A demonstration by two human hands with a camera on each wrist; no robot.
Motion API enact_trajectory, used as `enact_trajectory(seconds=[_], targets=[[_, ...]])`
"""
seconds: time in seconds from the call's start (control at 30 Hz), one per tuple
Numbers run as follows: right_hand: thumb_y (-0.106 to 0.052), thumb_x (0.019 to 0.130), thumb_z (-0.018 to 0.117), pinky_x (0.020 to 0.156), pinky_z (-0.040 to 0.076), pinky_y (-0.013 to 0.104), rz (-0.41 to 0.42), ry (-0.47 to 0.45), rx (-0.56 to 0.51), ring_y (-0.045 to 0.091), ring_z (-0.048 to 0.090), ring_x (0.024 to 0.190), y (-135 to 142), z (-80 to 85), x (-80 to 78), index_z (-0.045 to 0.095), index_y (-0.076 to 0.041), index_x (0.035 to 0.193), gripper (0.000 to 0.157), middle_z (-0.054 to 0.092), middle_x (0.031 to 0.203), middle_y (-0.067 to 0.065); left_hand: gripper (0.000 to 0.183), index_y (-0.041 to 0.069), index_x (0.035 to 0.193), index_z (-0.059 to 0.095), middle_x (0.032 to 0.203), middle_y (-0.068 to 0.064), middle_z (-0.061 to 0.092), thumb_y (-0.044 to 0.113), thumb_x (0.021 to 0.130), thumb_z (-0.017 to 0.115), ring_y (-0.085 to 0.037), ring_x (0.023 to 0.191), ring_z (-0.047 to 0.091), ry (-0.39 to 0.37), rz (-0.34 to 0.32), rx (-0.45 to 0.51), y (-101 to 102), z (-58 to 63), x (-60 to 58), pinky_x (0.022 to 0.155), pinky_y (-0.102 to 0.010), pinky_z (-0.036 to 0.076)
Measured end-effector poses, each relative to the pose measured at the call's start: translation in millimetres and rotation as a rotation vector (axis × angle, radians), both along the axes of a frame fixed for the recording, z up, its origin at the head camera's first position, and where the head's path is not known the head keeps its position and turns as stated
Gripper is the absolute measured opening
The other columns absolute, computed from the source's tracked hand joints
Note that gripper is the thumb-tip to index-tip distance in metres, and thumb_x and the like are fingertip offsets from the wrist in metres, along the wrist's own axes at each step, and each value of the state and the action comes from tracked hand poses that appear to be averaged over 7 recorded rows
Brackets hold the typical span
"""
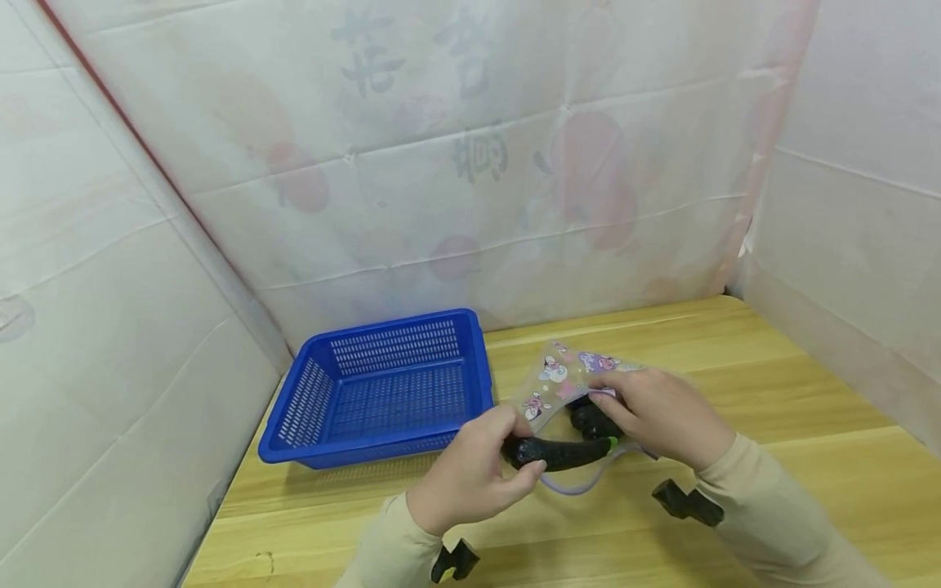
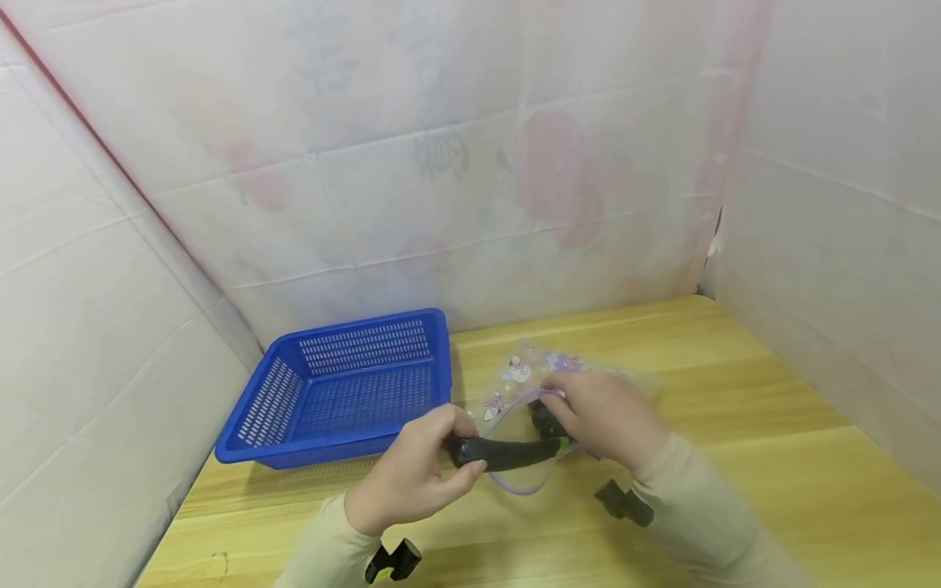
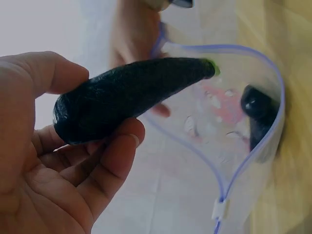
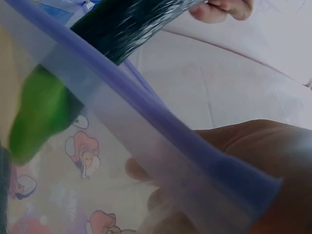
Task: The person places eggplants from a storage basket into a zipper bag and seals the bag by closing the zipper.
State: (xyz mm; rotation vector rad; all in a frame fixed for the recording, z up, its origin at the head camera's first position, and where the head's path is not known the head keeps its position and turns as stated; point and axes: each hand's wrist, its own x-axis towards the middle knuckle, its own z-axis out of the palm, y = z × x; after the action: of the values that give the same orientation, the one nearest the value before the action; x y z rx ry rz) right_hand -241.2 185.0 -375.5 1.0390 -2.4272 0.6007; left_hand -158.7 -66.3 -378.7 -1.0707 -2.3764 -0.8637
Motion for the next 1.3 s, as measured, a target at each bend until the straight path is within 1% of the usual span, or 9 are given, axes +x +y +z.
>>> enact_trajectory(seconds=[0.2,0.3,0.43,0.6,0.73,0.9,1.0,1.13,1.3], targets=[[-0.021,0.092,0.065,0.050,0.038,0.024,0.006,-0.006,0.004,0.000,0.040,0.051,-2,-0.4,-0.2,0.072,-0.017,0.101,0.013,0.052,0.062,-0.017,0.023,0.010,0.105,0.057,0.095,0.003,0.057,0.015,0.086,0.068,-0.004,0.078,0.050,0.065,0.048,-0.074,11,-10.3,-2.7,0.068,-0.009,0.043],[-0.020,0.092,0.065,0.052,0.039,0.024,0.010,0.003,0.002,0.000,0.041,0.052,-3,-0.4,-0.5,0.072,-0.016,0.101,0.013,0.053,0.063,-0.017,0.022,0.011,0.111,0.060,0.100,0.002,0.060,0.018,0.091,0.065,-0.004,0.083,0.052,0.064,0.051,-0.087,15,-14.1,-3.3,0.071,-0.010,0.043],[-0.020,0.092,0.065,0.054,0.041,0.025,0.015,0.007,-0.002,0.000,0.044,0.055,-2,-0.3,-0.3,0.072,-0.016,0.100,0.012,0.058,0.068,-0.015,0.021,0.010,0.113,0.061,0.100,0.001,0.062,0.020,0.094,0.062,-0.002,0.076,0.050,0.043,0.028,-0.093,20,-19.4,-4.4,0.065,-0.007,0.041],[-0.020,0.092,0.064,0.056,0.043,0.027,0.016,0.007,0.002,0.000,0.047,0.059,-2,-0.3,-0.2,0.072,-0.017,0.099,0.011,0.061,0.072,-0.014,0.022,0.009,0.116,0.063,0.107,-0.001,0.064,0.017,0.097,0.058,0.004,0.067,0.050,0.023,-0.025,-0.094,25,-25.3,-5.8,0.057,-0.004,0.041],[-0.020,0.092,0.064,0.056,0.044,0.028,0.016,0.017,0.006,0.000,0.047,0.058,-2,-0.6,-0.2,0.072,-0.016,0.099,0.011,0.062,0.073,-0.013,0.022,0.009,0.117,0.065,0.110,-0.001,0.064,0.016,0.096,0.060,0.005,0.073,0.054,0.049,-0.045,-0.127,29,-28.2,-6.3,0.061,-0.004,0.043],[-0.020,0.092,0.064,0.055,0.044,0.028,0.014,0.017,0.005,0.000,0.047,0.058,-2,0.4,1.0,0.072,-0.015,0.099,0.012,0.063,0.073,-0.012,0.031,0.012,0.119,0.062,0.111,0.002,0.062,0.014,0.089,0.068,0.004,0.089,0.055,0.093,-0.013,-0.202,32,-31.1,-7.2,0.074,-0.005,0.043],[-0.020,0.092,0.064,0.054,0.043,0.027,0.015,0.015,0.004,0.000,0.046,0.057,-2,1.2,1.5,0.072,-0.016,0.099,0.012,0.062,0.072,-0.012,0.037,0.011,0.120,0.061,0.114,0.002,0.061,0.010,0.085,0.069,0.002,0.096,0.054,0.076,-0.006,-0.228,34,-32.7,-7.9,0.079,-0.007,0.043],[-0.019,0.093,0.063,0.052,0.040,0.024,0.027,0.012,0.002,0.000,0.043,0.054,-2,1.7,1.6,0.071,-0.016,0.098,0.010,0.060,0.069,-0.013,0.039,0.009,0.125,0.058,0.119,-0.001,0.060,0.009,0.087,0.066,0.000,0.099,0.054,0.035,0.006,-0.259,36,-34.7,-8.6,0.081,-0.007,0.043],[-0.019,0.092,0.064,0.051,0.038,0.022,0.045,0.026,-0.001,0.000,0.041,0.053,-3,1.8,-0.1,0.071,-0.016,0.095,0.008,0.056,0.067,-0.016,0.040,0.006,0.130,0.056,0.123,-0.003,0.061,0.015,0.093,0.064,-0.005,0.109,0.056,0.029,0.048,-0.309,39,-37.1,-10.0,0.089,-0.014,0.044]])
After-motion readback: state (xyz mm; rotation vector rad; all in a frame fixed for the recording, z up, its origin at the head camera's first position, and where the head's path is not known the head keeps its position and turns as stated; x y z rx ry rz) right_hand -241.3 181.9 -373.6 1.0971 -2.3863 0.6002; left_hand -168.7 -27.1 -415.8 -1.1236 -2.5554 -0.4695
